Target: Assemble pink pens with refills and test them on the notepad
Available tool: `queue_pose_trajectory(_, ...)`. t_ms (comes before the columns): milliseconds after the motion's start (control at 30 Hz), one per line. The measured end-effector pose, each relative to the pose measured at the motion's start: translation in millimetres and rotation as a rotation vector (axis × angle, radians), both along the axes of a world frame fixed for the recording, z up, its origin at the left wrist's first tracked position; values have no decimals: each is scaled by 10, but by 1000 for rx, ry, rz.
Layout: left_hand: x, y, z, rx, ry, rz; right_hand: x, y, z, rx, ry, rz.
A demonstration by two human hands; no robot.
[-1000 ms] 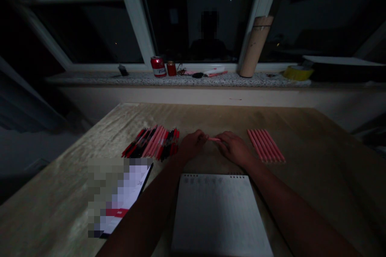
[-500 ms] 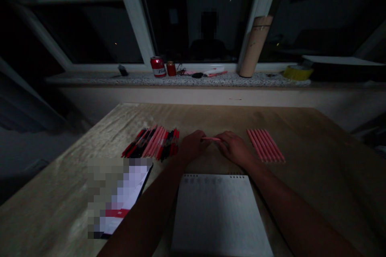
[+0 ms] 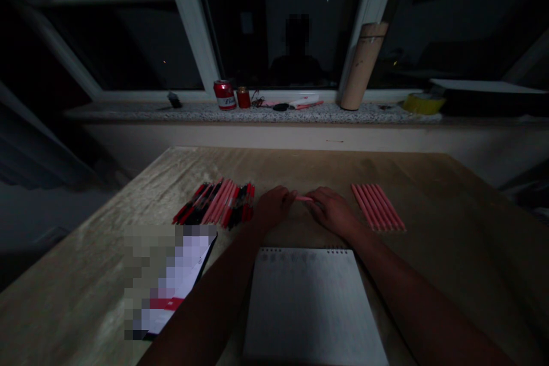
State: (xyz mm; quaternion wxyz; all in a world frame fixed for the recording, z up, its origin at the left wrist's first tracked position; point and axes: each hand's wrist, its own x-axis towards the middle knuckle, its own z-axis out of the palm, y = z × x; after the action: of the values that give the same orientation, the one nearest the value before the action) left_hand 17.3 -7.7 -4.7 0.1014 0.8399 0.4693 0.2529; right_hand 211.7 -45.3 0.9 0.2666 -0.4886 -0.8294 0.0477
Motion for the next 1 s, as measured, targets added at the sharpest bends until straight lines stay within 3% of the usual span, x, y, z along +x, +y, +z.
queue_pose_trajectory(533,-13,-38,57,-131,-76,-33,10,-10,7,-7,-20,-15)
queue_pose_trajectory(1000,-11,-14,33,-76,-40,-51,8,2,-5,3,-13,-12)
